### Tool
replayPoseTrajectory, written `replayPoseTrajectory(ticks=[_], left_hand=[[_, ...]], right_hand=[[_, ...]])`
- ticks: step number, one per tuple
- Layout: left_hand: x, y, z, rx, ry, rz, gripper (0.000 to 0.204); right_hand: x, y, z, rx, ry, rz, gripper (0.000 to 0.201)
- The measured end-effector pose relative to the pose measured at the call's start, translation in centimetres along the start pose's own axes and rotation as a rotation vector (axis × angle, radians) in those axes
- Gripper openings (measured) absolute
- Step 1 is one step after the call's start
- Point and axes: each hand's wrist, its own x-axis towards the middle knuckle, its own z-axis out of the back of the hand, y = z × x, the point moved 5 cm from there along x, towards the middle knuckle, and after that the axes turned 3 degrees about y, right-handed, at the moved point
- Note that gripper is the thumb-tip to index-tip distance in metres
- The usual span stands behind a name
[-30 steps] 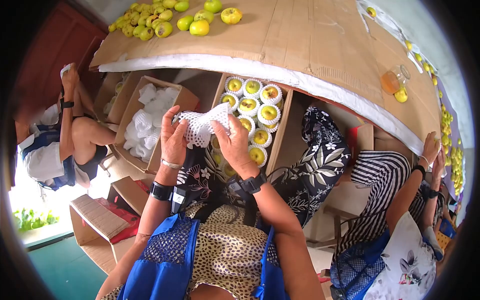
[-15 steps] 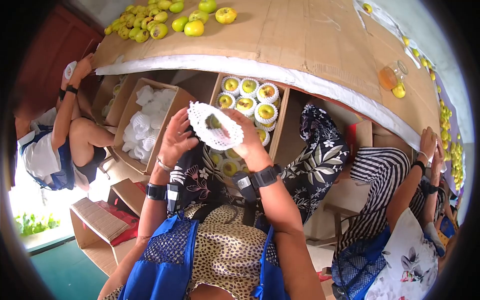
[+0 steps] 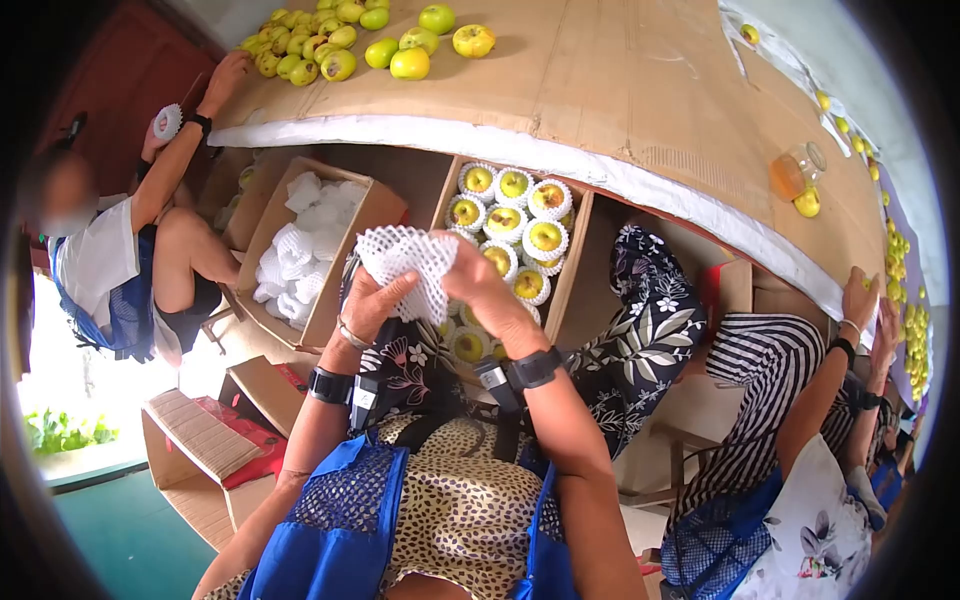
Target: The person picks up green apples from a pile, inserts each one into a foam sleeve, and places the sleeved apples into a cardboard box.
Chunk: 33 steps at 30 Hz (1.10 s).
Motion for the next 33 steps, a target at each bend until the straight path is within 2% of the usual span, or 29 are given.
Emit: replayPoseTrajectory(ticks=[1,3,4,5,7,8,9,11,13,14,17,18,21,22,25,26,29,30,31,33], left_hand=[[0.1,1.2,0.3,0.102,0.100,0.111,0.027],[-0.2,2.1,-0.3,0.396,0.242,0.188,0.029],[-0.2,3.2,-0.3,0.417,0.322,0.257,0.035],[-0.5,3.0,-0.4,0.300,0.305,0.164,0.039],[-0.8,2.3,-0.8,0.213,0.426,0.314,0.048],[-1.1,2.3,-0.9,0.251,0.450,0.359,0.049],[-1.5,2.6,-1.1,0.287,0.473,0.409,0.051],[-1.3,4.2,-1.3,0.283,0.453,0.341,0.051],[-1.0,5.3,-1.5,0.326,0.447,0.297,0.050],[-1.2,6.2,-1.2,0.266,0.425,0.451,0.049],[-1.4,5.4,-2.3,0.054,0.401,0.621,0.054],[-1.2,5.1,-2.7,-0.004,0.356,0.449,0.041],[-0.2,6.2,-1.4,0.091,0.322,0.377,0.031],[0.0,6.3,-0.9,0.058,0.286,0.413,0.025],[0.5,3.8,-0.5,0.384,0.216,0.416,0.027],[0.8,4.4,0.1,0.524,0.185,0.284,0.025],[1.3,6.4,0.2,0.825,0.176,0.379,0.032],[1.7,10.9,0.5,0.782,0.274,-0.013,0.029],[1.5,9.0,0.0,0.692,0.159,-0.221,0.027],[2.1,9.4,0.9,0.669,0.184,0.086,0.027]], right_hand=[[0.1,0.3,-1.2,-0.060,0.021,-0.005,0.054],[0.5,0.1,-2.2,-0.180,-0.038,-0.040,0.054],[0.8,0.0,-2.5,-0.233,0.011,-0.010,0.051],[1.0,0.0,-2.8,-0.289,0.059,0.024,0.047],[1.1,0.1,-3.0,-0.490,0.083,-0.003,0.038],[1.1,0.1,-2.9,-0.533,0.036,0.019,0.030],[1.1,-0.3,-2.8,-0.450,-0.011,0.014,0.024],[1.1,-0.8,-2.9,-0.510,0.007,0.006,0.022],[1.1,-1.1,-3.9,-0.359,-0.029,0.068,0.021],[1.2,-0.9,-4.3,-0.281,-0.048,0.101,0.021],[1.7,0.1,-3.7,-0.243,-0.143,0.044,0.019],[1.7,0.7,-4.2,-0.204,-0.206,0.039,0.016],[2.7,-0.4,-1.9,-0.017,-0.313,0.071,0.017],[3.0,-0.8,-1.1,0.151,-0.431,0.057,0.018],[3.3,-1.9,0.1,0.458,-0.503,0.006,0.017],[3.4,-2.1,0.2,0.443,-0.524,0.028,0.015],[4.1,0.9,-3.6,-0.089,-0.308,0.089,0.016],[4.9,0.6,-4.8,-0.332,-0.183,0.117,0.018],[5.4,1.0,-5.8,-0.536,-0.082,0.225,0.017],[6.6,1.9,-4.6,-0.299,-0.166,0.117,0.021]])
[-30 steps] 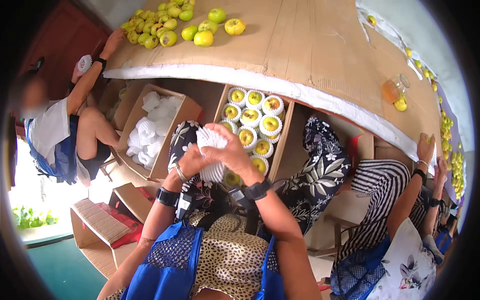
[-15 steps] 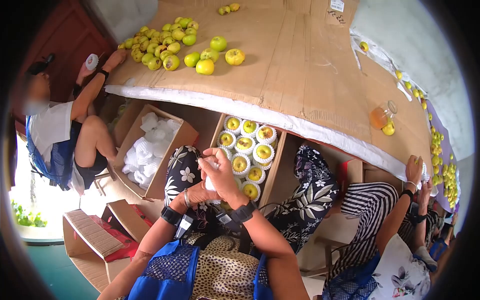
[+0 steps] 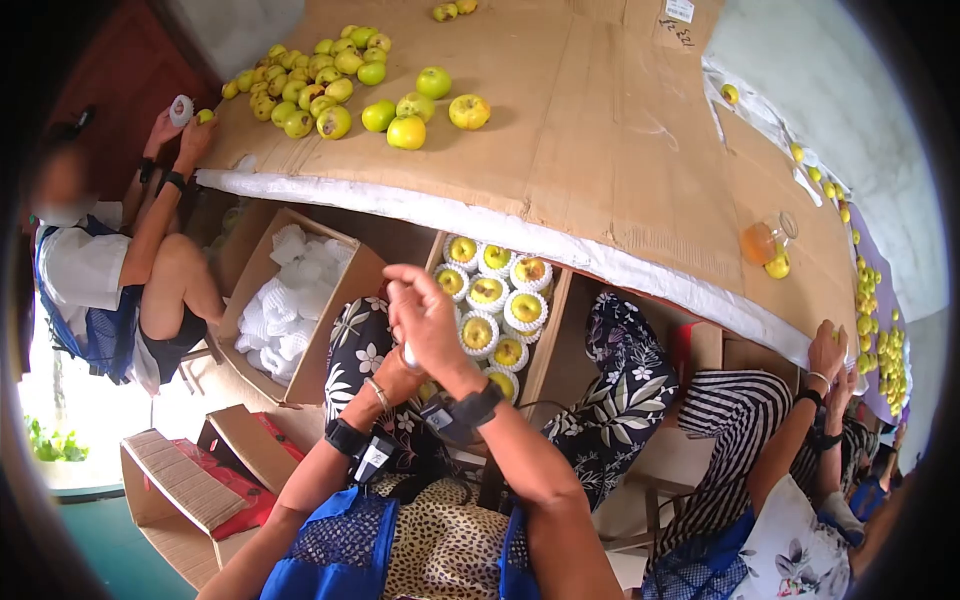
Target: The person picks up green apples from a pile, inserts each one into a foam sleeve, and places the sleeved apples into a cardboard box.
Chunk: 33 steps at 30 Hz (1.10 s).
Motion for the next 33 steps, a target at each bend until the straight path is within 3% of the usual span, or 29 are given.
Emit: replayPoseTrajectory(ticks=[1,4,5,6,7,8,9,11,14,17,20,23,26,27,30,33], left_hand=[[-0.4,-1.8,1.0,-0.101,0.022,0.146,0.026],[-1.5,-2.5,2.3,-0.328,0.087,0.248,0.024],[-2.3,-2.3,3.1,-0.541,0.020,0.254,0.024],[-2.9,-1.2,3.7,-0.733,0.008,0.336,0.035],[-3.4,-0.7,4.8,-0.681,0.003,0.304,0.039],[-3.8,-0.6,6.0,-0.629,-0.009,0.267,0.044],[-4.0,-0.8,6.9,-0.651,-0.030,0.257,0.044],[-4.7,-1.3,8.7,-0.682,-0.076,0.236,0.047],[-5.3,-1.5,9.5,-0.750,-0.111,0.267,0.049],[-5.6,-0.6,10.0,-0.703,-0.120,0.308,0.041],[-5.6,0.7,9.8,-0.660,-0.170,0.257,0.034],[-5.4,0.7,10.1,-0.674,-0.183,0.236,0.029],[-5.3,0.9,9.9,-0.674,-0.241,0.201,0.021],[-5.1,0.7,9.8,-0.674,-0.244,0.202,0.020],[-4.5,-0.4,9.0,-0.766,-0.235,0.116,0.011],[-4.0,-1.3,8.4,-0.838,-0.246,0.041,0.013]], right_hand=[[0.5,0.1,0.7,0.110,-0.044,-0.070,0.023],[2.6,-0.1,0.6,-0.224,0.215,-0.100,0.026],[4.3,0.7,0.7,-0.354,0.297,0.050,0.026],[6.3,2.1,1.5,-0.415,0.179,0.204,0.031],[8.7,4.0,2.7,-0.449,0.094,0.222,0.034],[11.0,6.8,3.9,-0.628,-0.004,0.272,0.037],[13.2,10.2,4.2,-0.935,-0.032,0.510,0.045],[18.6,12.0,7.2,-1.135,-0.113,0.547,0.055],[23.9,11.7,9.4,-1.620,-0.297,0.395,0.058],[26.7,9.8,10.2,-1.758,-0.080,0.082,0.059],[27.3,10.1,10.9,-1.609,0.025,0.021,0.059],[25.8,11.9,11.6,-1.562,-0.160,-0.130,0.054],[23.0,10.1,15.5,-0.670,-0.074,-0.420,0.049],[20.2,11.4,13.9,-0.629,-0.161,-0.372,0.048],[16.8,9.5,15.7,-0.070,-0.045,-0.396,0.048],[11.6,10.2,13.0,0.163,-0.001,-0.306,0.048]])
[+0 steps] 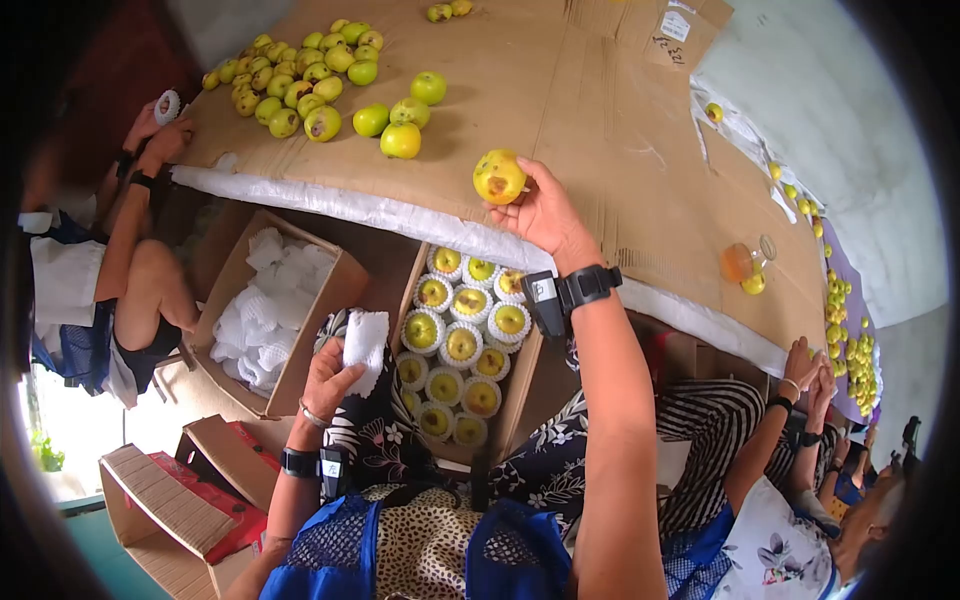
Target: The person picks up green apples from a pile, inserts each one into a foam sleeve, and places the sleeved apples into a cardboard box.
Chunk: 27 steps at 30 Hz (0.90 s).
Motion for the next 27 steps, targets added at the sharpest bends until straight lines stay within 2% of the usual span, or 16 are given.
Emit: replayPoseTrajectory(ticks=[5,7,8,9,11,14,18,21,22,25,27], left_hand=[[-0.1,-1.3,-2.8,-0.065,0.095,-0.027,0.015],[-0.3,-1.6,-3.3,0.124,0.156,-0.008,0.016],[-0.5,-1.8,-4.0,0.006,0.225,-0.014,0.018],[-0.6,-1.5,-4.3,-0.096,0.285,0.014,0.022],[-1.2,-1.0,-4.6,-0.088,0.354,0.090,0.033],[-2.5,-1.2,-5.5,-0.124,0.402,0.275,0.048],[-2.4,-1.2,-6.2,0.036,0.446,0.296,0.061],[-2.1,-0.8,-6.0,0.093,0.460,0.304,0.067],[-2.0,-0.7,-5.8,0.140,0.462,0.322,0.069],[-2.2,-1.4,-5.7,0.090,0.362,0.314,0.063],[-2.2,-1.0,-5.1,0.097,0.367,0.307,0.063]], right_hand=[[-6.6,-2.8,-2.7,0.222,0.156,0.095,0.045],[-9.2,-4.8,-3.0,0.299,0.198,0.147,0.047],[-10.4,-6.8,-2.6,0.370,0.212,0.104,0.048],[-11.5,-8.5,-2.1,0.435,0.225,0.075,0.049],[-13.6,-11.9,-1.8,0.456,0.130,0.093,0.052],[-15.4,-14.5,-3.2,0.535,0.217,0.025,0.062],[-16.6,-15.7,-4.1,0.531,0.334,-0.016,0.061],[-17.0,-16.9,-3.5,0.501,0.291,-0.043,0.058],[-16.9,-17.4,-3.2,0.570,0.298,-0.067,0.055],[-16.8,-18.4,-2.7,0.391,0.183,-0.081,0.063],[-16.8,-18.5,-3.1,0.529,0.254,-0.072,0.065]])
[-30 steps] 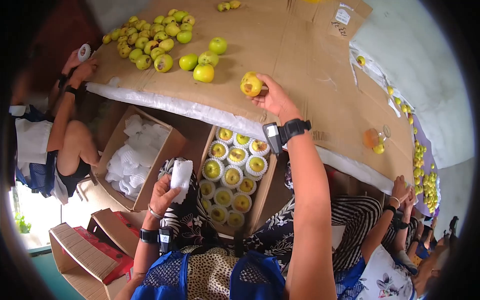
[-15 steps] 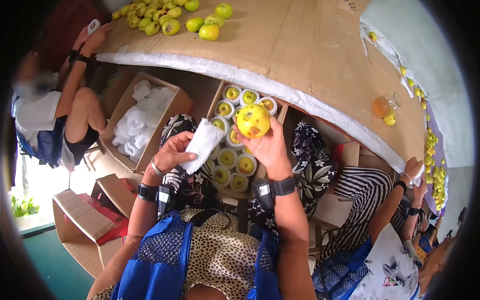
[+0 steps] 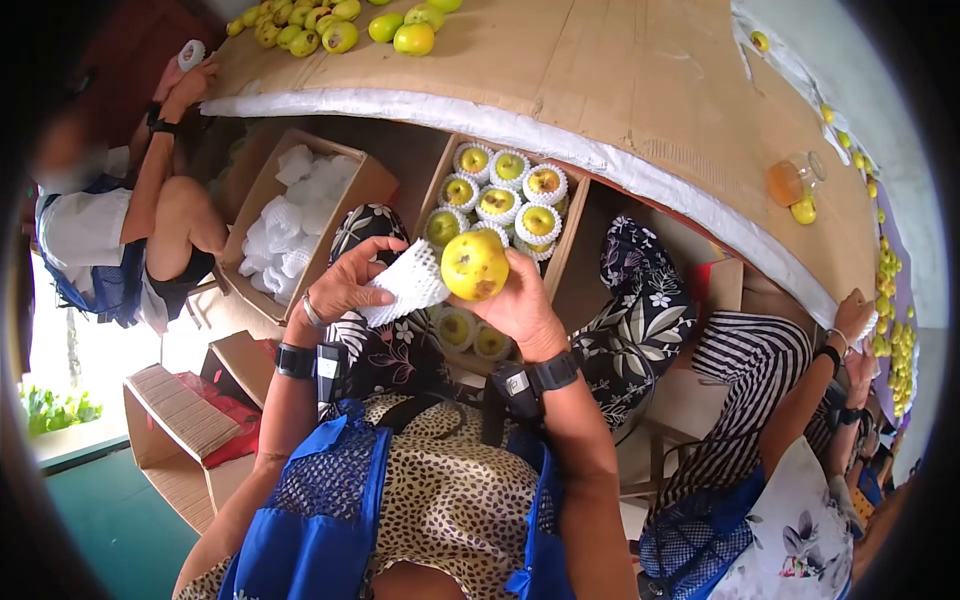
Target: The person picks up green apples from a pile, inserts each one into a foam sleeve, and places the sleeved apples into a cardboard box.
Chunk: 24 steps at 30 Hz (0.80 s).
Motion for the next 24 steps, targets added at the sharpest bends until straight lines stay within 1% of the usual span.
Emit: replayPoseTrajectory(ticks=[1,4,5,8,9,12,13,15,16,18,19,20,21,22,24], left_hand=[[-0.1,0.1,0.0,-0.016,0.012,0.018,0.063],[-0.2,0.5,0.4,-0.027,0.051,0.064,0.067],[-0.3,0.6,0.4,-0.027,0.062,0.078,0.069],[-0.1,0.8,0.3,-0.020,0.024,0.049,0.064],[-0.2,0.8,0.2,-0.010,0.037,0.066,0.063],[0.2,1.8,1.5,0.132,-0.030,0.069,0.062],[0.5,2.2,2.1,0.107,-0.076,-0.020,0.059],[0.6,1.8,3.0,0.384,-0.256,-0.248,0.056],[0.5,1.4,3.5,0.443,-0.344,-0.300,0.051],[0.1,0.0,4.2,0.568,-0.536,-0.388,0.040],[0.0,-0.4,4.7,0.414,-0.550,-0.339,0.037],[-0.2,-0.7,4.9,0.257,-0.563,-0.289,0.033],[-0.3,-1.9,3.1,0.182,-0.457,-0.242,0.029],[-0.2,-2.4,1.7,0.180,-0.427,-0.182,0.029],[0.4,-2.5,-1.0,0.179,-0.371,-0.057,0.032]], right_hand=[[0.0,0.0,-0.1,0.065,0.037,0.003,0.066],[-0.1,0.1,0.0,0.052,0.095,-0.002,0.069],[-0.2,0.1,0.1,0.018,0.075,-0.034,0.070],[-0.3,-0.8,1.6,-0.054,0.027,-0.064,0.066],[-0.3,-1.0,1.5,-0.061,-0.003,-0.072,0.064],[0.1,-1.4,0.7,-0.144,-0.088,-0.049,0.061],[0.2,-1.7,1.0,-0.065,-0.017,-0.031,0.059],[0.2,-1.7,0.9,0.012,0.024,-0.016,0.059],[0.1,-1.7,0.9,0.050,0.043,-0.007,0.058],[0.3,-0.9,1.2,-0.063,-0.050,0.100,0.061],[0.4,-0.6,1.3,-0.120,-0.095,0.152,0.062],[0.5,-0.5,1.1,-0.127,-0.082,0.170,0.058],[0.5,-0.5,0.9,-0.134,-0.069,0.187,0.054],[0.6,-0.5,0.7,-0.139,-0.057,0.202,0.050],[0.7,-0.8,-0.3,-0.229,-0.033,0.209,0.050]])
